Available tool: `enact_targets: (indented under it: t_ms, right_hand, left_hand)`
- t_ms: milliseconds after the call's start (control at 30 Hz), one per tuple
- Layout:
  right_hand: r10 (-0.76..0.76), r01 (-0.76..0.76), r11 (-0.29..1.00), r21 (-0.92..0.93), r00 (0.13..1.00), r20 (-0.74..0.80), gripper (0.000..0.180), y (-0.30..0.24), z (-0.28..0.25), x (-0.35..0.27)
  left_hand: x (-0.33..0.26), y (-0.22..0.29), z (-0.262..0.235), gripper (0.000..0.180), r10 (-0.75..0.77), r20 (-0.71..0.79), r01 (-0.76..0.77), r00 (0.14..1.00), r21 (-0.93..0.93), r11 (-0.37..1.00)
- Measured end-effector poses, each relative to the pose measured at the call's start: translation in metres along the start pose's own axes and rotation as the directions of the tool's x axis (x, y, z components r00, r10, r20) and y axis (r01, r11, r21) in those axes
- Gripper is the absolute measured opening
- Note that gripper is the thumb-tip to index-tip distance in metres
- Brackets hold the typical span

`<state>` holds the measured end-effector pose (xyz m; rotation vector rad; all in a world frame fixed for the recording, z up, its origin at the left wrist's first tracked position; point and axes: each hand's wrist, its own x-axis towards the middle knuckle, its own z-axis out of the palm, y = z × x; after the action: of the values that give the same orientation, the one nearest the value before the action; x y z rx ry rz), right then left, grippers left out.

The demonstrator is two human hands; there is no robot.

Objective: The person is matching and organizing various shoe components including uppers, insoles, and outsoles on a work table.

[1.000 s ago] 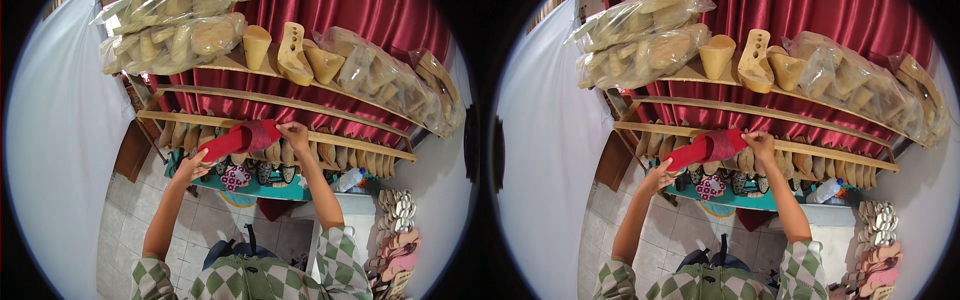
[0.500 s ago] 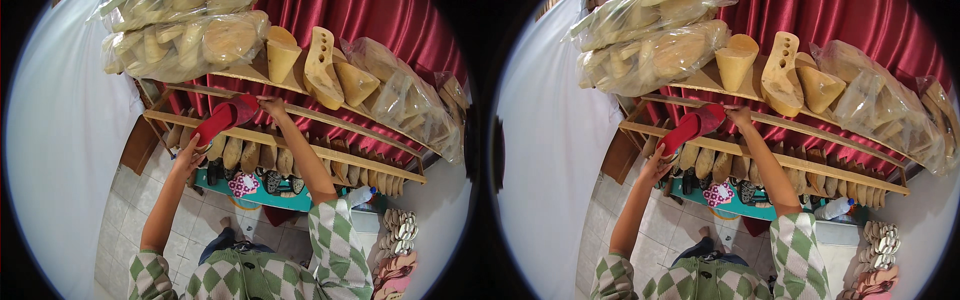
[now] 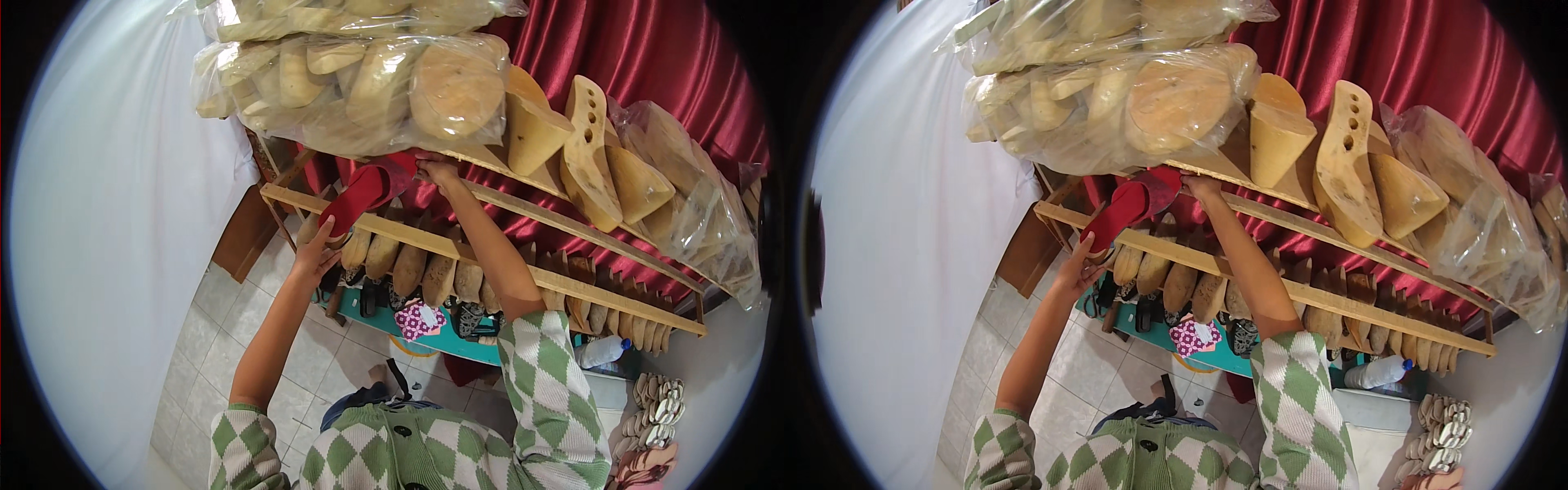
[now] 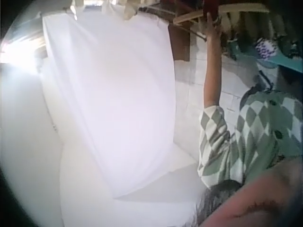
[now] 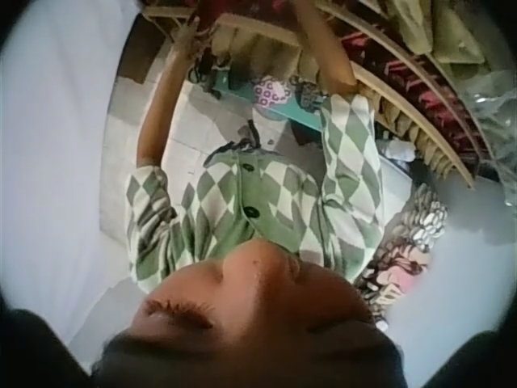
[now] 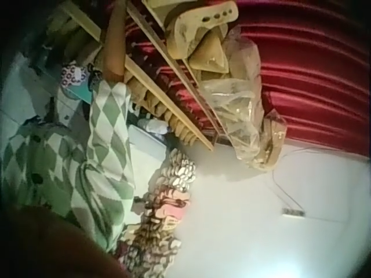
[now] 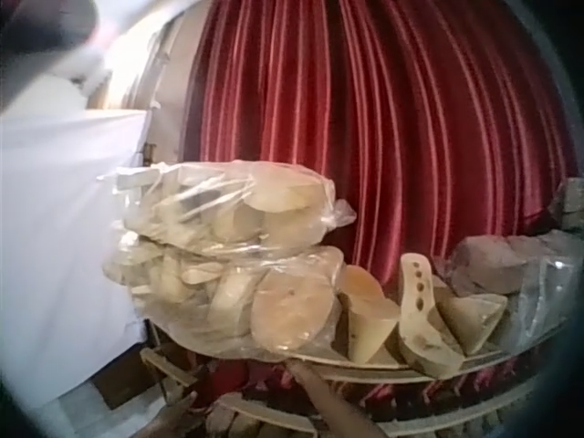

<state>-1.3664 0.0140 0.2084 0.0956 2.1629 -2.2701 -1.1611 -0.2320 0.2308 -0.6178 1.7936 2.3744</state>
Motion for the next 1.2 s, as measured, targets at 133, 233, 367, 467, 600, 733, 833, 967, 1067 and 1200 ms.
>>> enact_targets:
  t_ms: [133,233,367,467,600,733,833,967,1067,1200]
  right_hand:
    - [-0.049,0.049,0.999,0.002,0.999,-0.018,0.021,0.044,-0.043,0.082]
    - [-0.064,0.065,0.998,-0.026,0.998,0.028,0.022,0.041,-0.011,0.106]
    - [-0.080,0.085,0.994,-0.075,0.994,0.068,0.022,0.052,0.010,0.114]
    - [-0.099,0.109,0.988,-0.110,0.991,0.091,0.023,0.051,0.016,0.120]
    - [-0.143,0.159,0.975,-0.158,0.984,0.105,0.024,0.048,0.023,0.113]
    - [-0.219,0.239,0.954,-0.181,0.968,0.125,0.025,0.037,0.041,0.101]
    - [-0.265,0.285,0.936,-0.205,0.957,0.121,0.025,0.026,0.041,0.096]
    - [-0.308,0.330,0.914,-0.237,0.943,0.128,0.026,0.020,0.051,0.091]
    - [-0.327,0.353,0.899,-0.261,0.935,0.138,0.027,0.017,0.051,0.091]
    - [-0.366,0.391,0.870,-0.300,0.920,0.139,0.027,0.013,0.057,0.092]
  left_hand:
    - [0.026,0.006,0.014,0.067,-0.055,0.061,0.051,0.997,0.053,0.997]
    - [0.029,0.012,0.003,0.070,-0.028,0.024,0.027,0.999,0.028,0.999]
    - [0.038,0.018,-0.008,0.071,-0.042,-0.038,0.041,0.998,-0.008,0.999]
    - [0.044,0.024,-0.019,0.064,-0.144,-0.001,0.144,0.990,-0.071,0.987]
    - [0.046,0.021,-0.020,0.065,-0.056,0.051,0.057,0.997,-0.025,0.998]
    - [0.057,0.017,-0.027,0.065,-0.054,-0.020,0.054,0.998,-0.008,0.999]
    - [0.062,0.028,-0.028,0.067,0.023,-0.022,-0.022,0.999,0.022,1.000]
    - [0.080,0.045,-0.037,0.070,-0.026,0.002,0.026,1.000,0.033,0.999]
    - [0.094,0.047,-0.043,0.050,-0.040,-0.148,0.052,0.988,0.072,0.996]
    - [0.097,0.045,-0.045,0.053,-0.050,-0.113,0.054,0.992,0.031,0.998]
